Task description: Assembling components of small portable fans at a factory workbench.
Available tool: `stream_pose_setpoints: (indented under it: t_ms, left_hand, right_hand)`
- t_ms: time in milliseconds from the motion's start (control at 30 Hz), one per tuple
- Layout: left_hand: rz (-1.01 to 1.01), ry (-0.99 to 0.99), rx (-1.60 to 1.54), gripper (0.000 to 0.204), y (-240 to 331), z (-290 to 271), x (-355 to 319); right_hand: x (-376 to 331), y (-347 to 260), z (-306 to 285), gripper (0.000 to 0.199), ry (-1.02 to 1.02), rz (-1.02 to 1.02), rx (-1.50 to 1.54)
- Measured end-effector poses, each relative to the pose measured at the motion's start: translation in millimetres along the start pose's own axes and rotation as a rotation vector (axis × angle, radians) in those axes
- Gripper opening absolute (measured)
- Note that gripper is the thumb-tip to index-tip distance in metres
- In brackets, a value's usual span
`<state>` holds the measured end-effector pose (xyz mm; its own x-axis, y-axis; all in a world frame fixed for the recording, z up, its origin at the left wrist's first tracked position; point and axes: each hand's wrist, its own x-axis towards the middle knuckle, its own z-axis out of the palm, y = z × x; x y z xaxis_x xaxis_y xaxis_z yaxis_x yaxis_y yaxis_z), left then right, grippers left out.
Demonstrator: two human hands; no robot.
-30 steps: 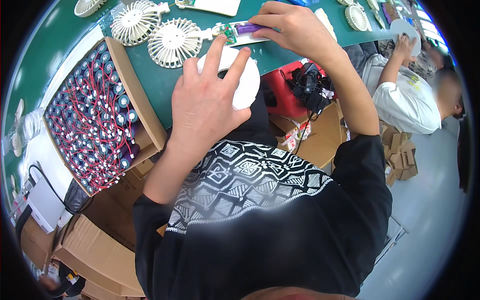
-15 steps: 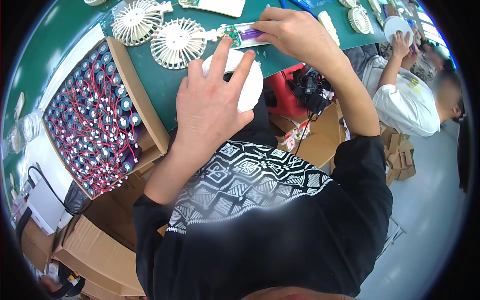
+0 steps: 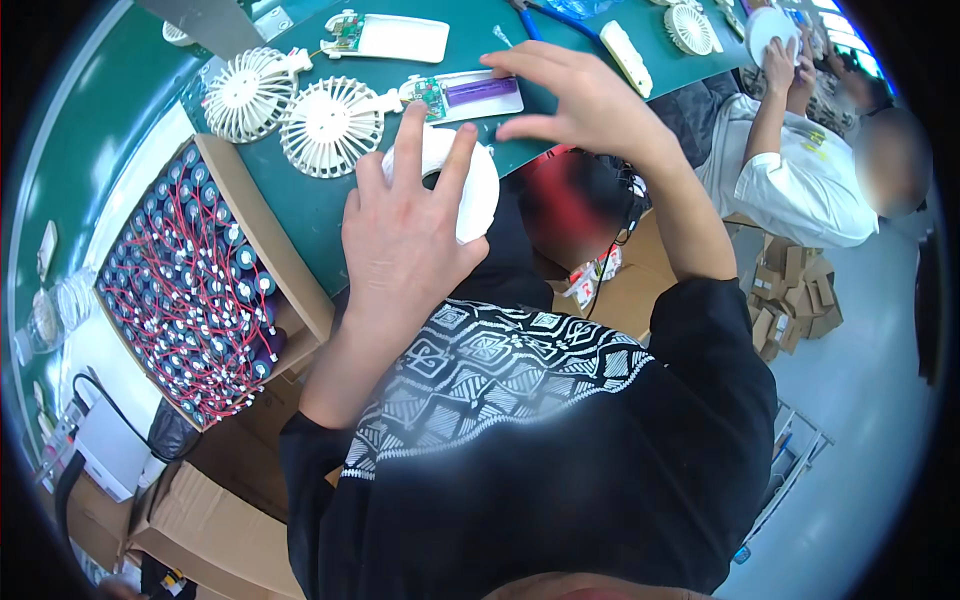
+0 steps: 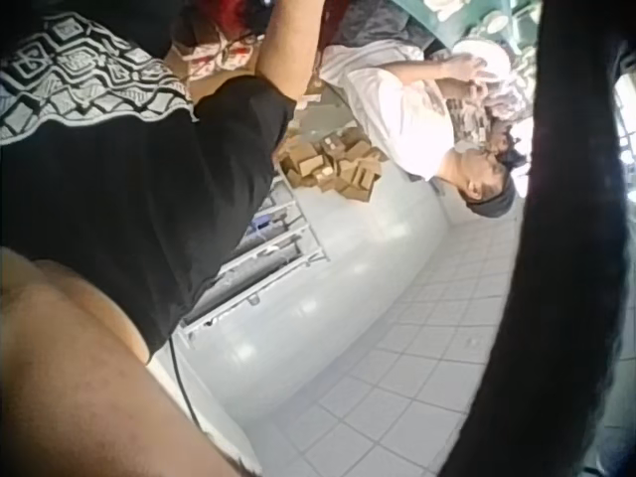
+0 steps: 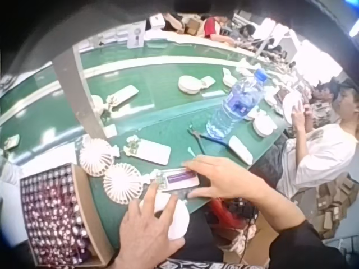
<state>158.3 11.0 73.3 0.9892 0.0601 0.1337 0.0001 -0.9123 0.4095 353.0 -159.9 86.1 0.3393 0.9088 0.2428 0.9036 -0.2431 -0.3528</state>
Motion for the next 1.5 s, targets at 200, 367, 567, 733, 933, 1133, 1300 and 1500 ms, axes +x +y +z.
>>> stream_pose_setpoints:
  t_ms: [200,367,567,733,933,1133,1300,1500]
  left_hand:
    - [0.020,0.024,0.019,0.091,0,2,-1]
    - [0.016,0.027,0.010,0.091,1,2,3]
    - [0.006,0.007,0.016,0.087,4,1,5]
    - [-0.006,-0.012,0.035,0.087,5,-1,13]
    - [-0.019,-0.044,-0.003,0.088,8,-6,18]
    - [-0.025,-0.125,0.003,0.087,7,-18,30]
    - [-0.035,-0.184,-0.049,0.095,10,-27,34]
    - [-0.024,-0.240,0.008,0.096,23,-32,34]
  right_hand:
    - [-14,-2,16,0.040,-0.042,0.079,0.027]
    - [-11,3,15,0.036,-0.006,0.010,0.012]
    - [4,-3,23,0.026,0.143,-0.063,-0.126]
    - [10,-12,27,0.020,0.113,-0.033,-0.188]
    - [6,-12,33,0.019,0.183,-0.035,-0.192]
    - [6,-2,38,0.020,0.189,-0.030,-0.194]
    - [3,1,35,0.018,0.216,-0.107,-0.167]
    - [-8,14,33,0.018,0.197,-0.161,-0.051]
